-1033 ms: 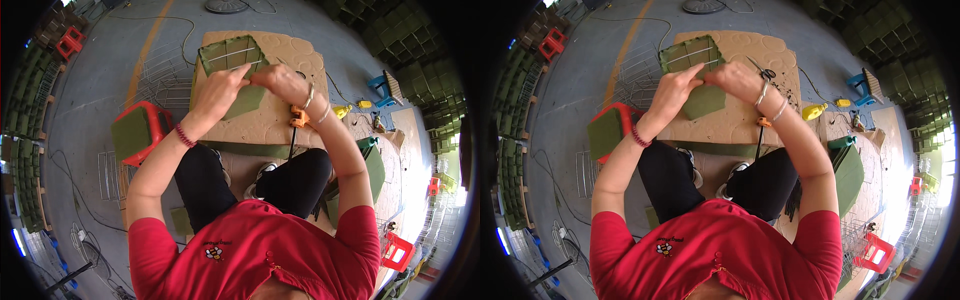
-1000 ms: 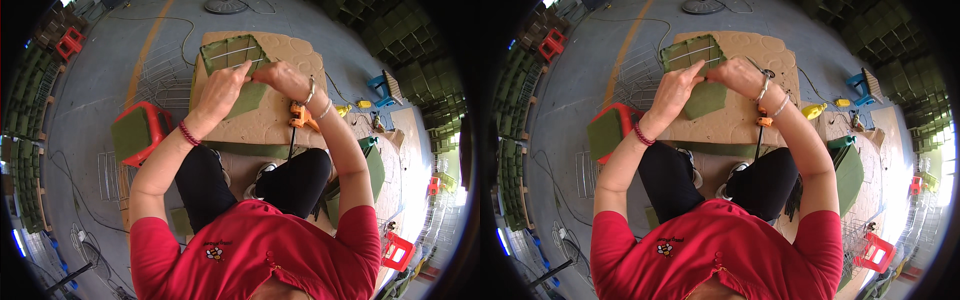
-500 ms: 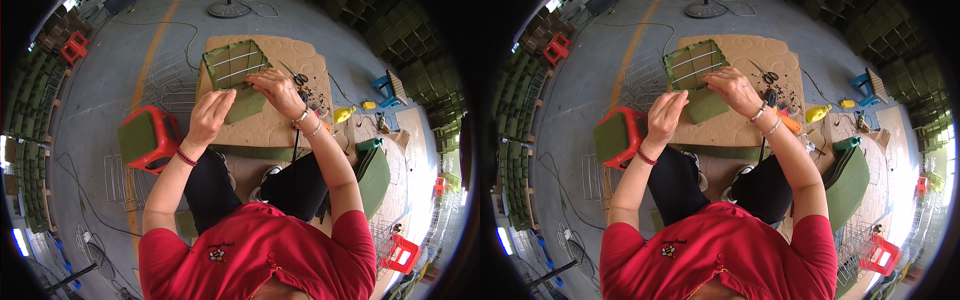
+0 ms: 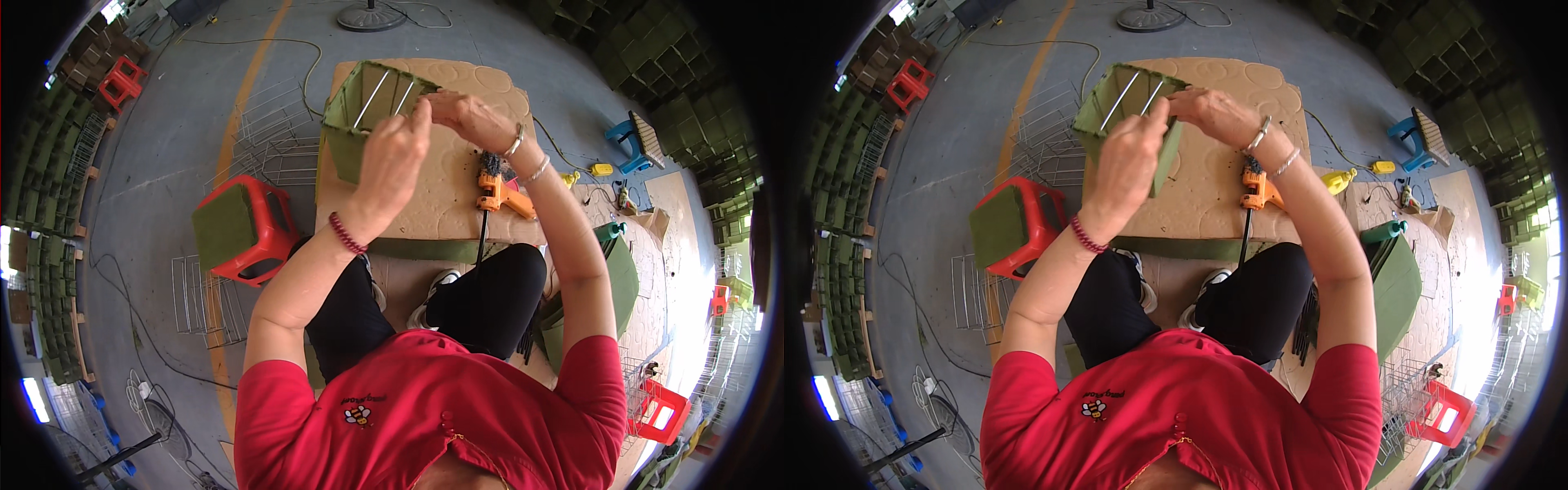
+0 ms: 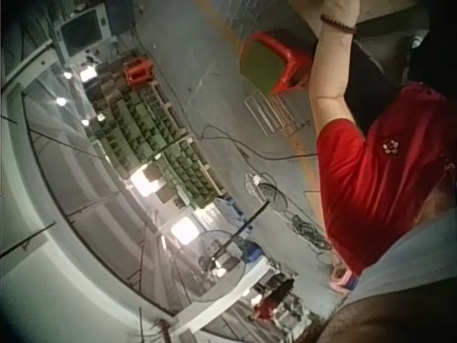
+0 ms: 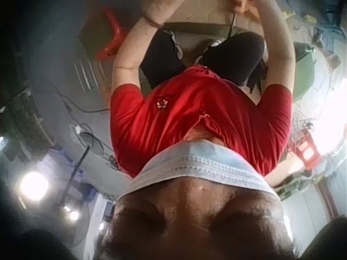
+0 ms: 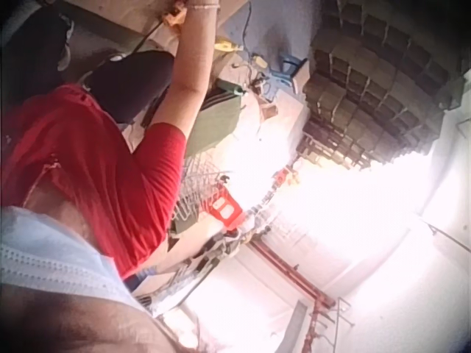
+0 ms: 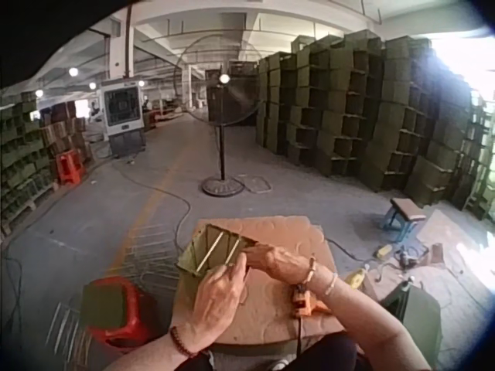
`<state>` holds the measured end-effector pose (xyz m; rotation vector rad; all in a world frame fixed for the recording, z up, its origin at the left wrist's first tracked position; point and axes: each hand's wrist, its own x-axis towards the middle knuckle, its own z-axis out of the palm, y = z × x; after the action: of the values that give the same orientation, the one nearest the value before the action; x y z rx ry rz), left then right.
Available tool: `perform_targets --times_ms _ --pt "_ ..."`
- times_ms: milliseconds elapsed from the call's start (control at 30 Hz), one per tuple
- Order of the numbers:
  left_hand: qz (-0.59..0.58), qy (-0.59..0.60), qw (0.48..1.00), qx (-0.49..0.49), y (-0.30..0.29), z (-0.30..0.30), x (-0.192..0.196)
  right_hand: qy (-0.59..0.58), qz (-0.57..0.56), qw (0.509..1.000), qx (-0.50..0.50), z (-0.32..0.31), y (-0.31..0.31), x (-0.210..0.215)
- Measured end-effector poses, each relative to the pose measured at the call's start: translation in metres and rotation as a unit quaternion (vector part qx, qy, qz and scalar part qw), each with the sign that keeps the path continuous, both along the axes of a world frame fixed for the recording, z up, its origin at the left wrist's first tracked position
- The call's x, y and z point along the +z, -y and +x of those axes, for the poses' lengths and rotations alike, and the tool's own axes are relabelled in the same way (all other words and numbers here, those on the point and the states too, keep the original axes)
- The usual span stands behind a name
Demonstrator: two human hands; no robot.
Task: The worker uses a hot glue gun to assemble a green fabric-covered frame, applying glue to edges and pressing the fabric into place.
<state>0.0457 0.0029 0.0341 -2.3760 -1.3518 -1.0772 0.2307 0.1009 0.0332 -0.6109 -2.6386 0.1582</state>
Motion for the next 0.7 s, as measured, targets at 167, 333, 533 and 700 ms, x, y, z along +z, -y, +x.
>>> perform_targets --times_ms 167,333,533,700 --pt "0.167 0.153 0.973 -0.035 0.008 -0.073 -0.01 -0.15 0.049 0.986 -0.061 -0.01 0.062 -0.011" --pt "0.177 0.075 0.973 -0.13 0.021 -0.078 -0.04 -0.205 0.127 0.969 -0.06 -0.028 0.086 -0.033" --pt "0.167 0.043 0.974 -0.149 0.003 -0.069 -0.045 -0.202 0.148 0.967 -0.053 -0.037 0.081 -0.031" --pt "0.161 0.059 0.975 -0.144 -0.005 -0.065 -0.044 -0.173 0.116 0.976 -0.059 -0.043 0.082 -0.025"
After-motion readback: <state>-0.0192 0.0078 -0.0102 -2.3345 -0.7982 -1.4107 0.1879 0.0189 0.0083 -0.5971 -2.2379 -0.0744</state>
